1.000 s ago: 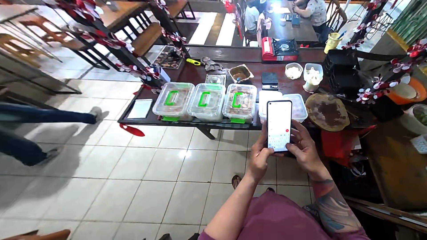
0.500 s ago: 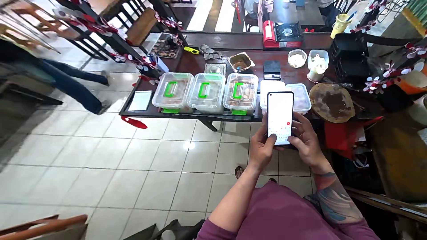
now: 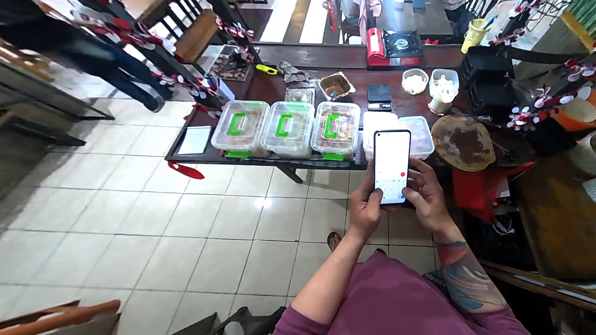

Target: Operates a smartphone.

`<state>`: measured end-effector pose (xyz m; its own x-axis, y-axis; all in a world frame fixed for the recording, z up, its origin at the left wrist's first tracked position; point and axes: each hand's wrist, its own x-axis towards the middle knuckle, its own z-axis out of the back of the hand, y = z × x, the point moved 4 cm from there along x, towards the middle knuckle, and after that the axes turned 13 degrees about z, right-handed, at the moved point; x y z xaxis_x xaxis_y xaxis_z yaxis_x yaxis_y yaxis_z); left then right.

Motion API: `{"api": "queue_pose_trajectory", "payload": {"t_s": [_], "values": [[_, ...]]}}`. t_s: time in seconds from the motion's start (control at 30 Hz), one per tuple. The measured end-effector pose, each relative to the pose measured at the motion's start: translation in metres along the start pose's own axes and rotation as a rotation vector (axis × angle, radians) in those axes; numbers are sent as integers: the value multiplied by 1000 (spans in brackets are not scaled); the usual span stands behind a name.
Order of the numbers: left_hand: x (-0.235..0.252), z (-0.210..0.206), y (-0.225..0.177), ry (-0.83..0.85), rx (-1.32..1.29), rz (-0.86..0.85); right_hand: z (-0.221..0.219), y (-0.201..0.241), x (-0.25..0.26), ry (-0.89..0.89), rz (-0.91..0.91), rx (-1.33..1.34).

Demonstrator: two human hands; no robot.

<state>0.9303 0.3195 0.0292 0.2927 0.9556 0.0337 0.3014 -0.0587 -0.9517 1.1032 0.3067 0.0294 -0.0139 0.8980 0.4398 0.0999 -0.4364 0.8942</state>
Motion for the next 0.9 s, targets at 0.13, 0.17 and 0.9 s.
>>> {"api": "queue_pose_trajectory", "payload": {"t_s": [0.13, 0.17, 0.9], "values": [[-2, 3, 1, 11, -10, -10, -1, 0, 0, 6, 3, -1], [-1, 4, 3, 23, -16, -11, -1, 0, 0, 11, 1, -6], [-4, 12, 16, 99, -82, 3, -8, 28, 10, 85, 476, -944]]}}
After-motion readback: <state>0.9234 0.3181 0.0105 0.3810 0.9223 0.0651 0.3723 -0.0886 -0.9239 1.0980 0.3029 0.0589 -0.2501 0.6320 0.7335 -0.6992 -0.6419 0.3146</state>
